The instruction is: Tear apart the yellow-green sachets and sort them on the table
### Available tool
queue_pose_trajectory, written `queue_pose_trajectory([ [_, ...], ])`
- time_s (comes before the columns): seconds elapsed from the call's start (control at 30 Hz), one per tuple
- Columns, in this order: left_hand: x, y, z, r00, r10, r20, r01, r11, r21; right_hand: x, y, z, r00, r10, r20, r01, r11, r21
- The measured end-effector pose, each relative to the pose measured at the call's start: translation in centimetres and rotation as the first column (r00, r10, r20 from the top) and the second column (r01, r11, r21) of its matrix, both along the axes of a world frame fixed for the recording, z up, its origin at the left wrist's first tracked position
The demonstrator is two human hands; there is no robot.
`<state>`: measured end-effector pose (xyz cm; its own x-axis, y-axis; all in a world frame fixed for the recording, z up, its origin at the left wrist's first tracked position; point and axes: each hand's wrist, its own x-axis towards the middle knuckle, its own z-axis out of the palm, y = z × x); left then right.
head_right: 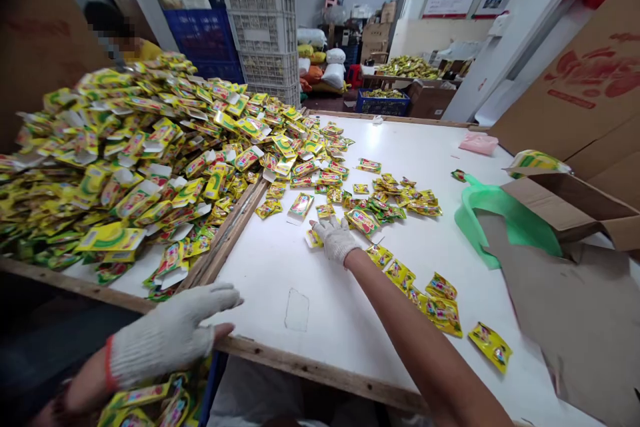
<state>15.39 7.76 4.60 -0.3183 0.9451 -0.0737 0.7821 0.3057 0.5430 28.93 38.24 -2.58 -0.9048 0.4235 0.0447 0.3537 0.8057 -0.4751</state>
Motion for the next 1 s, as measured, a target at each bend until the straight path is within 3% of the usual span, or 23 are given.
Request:
queue_pose_trajectory([
  [0.1,1.3,3.6,-3.4,0.975,0.021,0.222,-0.046,0.993,0.112,0.6,-0.8,1.3,0.998,0.059,-0.008,-0.059,0.990,-0.126],
  [0.17,2.6,6.1,-5.4,0.932,0.051,0.360,-0.147,0.959,0.243,2.0,-2.6,2.2,0.994,0.106,-0.032,-0.111,0.968,-0.224],
  [0.23,4.2,8.0,-6.8,0.862,0.049,0.505,-0.246,0.911,0.332,3.8,-5.0,2.7,0.981,0.173,-0.086,-0.193,0.907,-0.375],
  [0.27,5.0,8.7,-7.4,0.817,0.039,0.575,-0.287,0.893,0.347,4.7,-6.2,2.7,0.968,0.209,-0.140,-0.251,0.836,-0.487],
  [0.3,5.9,9.2,-7.8,0.770,0.033,0.637,-0.319,0.884,0.341,5.6,-7.4,2.5,0.952,0.205,-0.229,-0.306,0.705,-0.640],
  [0.37,7.4,9.7,-8.2,0.671,0.060,0.739,-0.392,0.875,0.285,6.9,-9.4,1.5,0.941,0.087,-0.328,-0.327,0.487,-0.810],
  [0.4,8.1,9.9,-8.4,0.617,0.078,0.783,-0.423,0.872,0.247,7.3,-10.2,0.8,0.945,-0.029,-0.326,-0.283,0.427,-0.859],
  [0.43,8.6,9.9,-8.5,0.558,0.084,0.825,-0.445,0.870,0.213,7.7,-10.9,0.0,0.942,-0.162,-0.293,-0.205,0.413,-0.887],
  [0.5,9.2,9.8,-8.7,0.449,0.083,0.890,-0.483,0.861,0.163,8.2,-12.1,-1.5,0.876,-0.425,-0.227,-0.041,0.403,-0.914],
  [0.57,9.3,9.4,-9.1,0.427,0.105,0.898,-0.498,0.856,0.137,8.5,-13.0,-2.7,0.800,-0.561,-0.213,0.029,0.391,-0.920],
  [0.67,9.1,8.5,-9.8,0.493,0.126,0.861,-0.463,0.875,0.137,9.1,-13.8,-3.5,0.798,-0.544,-0.258,-0.004,0.423,-0.906],
  [0.77,8.7,7.8,-9.7,0.555,0.105,0.825,-0.389,0.909,0.146,9.7,-13.7,-3.2,0.840,-0.492,-0.227,0.116,0.573,-0.811],
  [0.87,8.3,7.8,-8.9,0.660,-0.018,0.751,-0.204,0.958,0.202,9.9,-13.1,-2.2,0.882,-0.429,-0.197,0.195,0.711,-0.676],
  [0.93,8.1,8.0,-8.5,0.672,-0.081,0.736,-0.110,0.972,0.207,9.6,-12.7,-1.6,0.886,-0.414,-0.210,0.191,0.737,-0.648],
  [1.0,7.9,8.2,-8.5,0.655,-0.028,0.755,-0.154,0.973,0.170,9.1,-12.4,-1.4,0.865,-0.445,-0.233,0.175,0.701,-0.692],
])
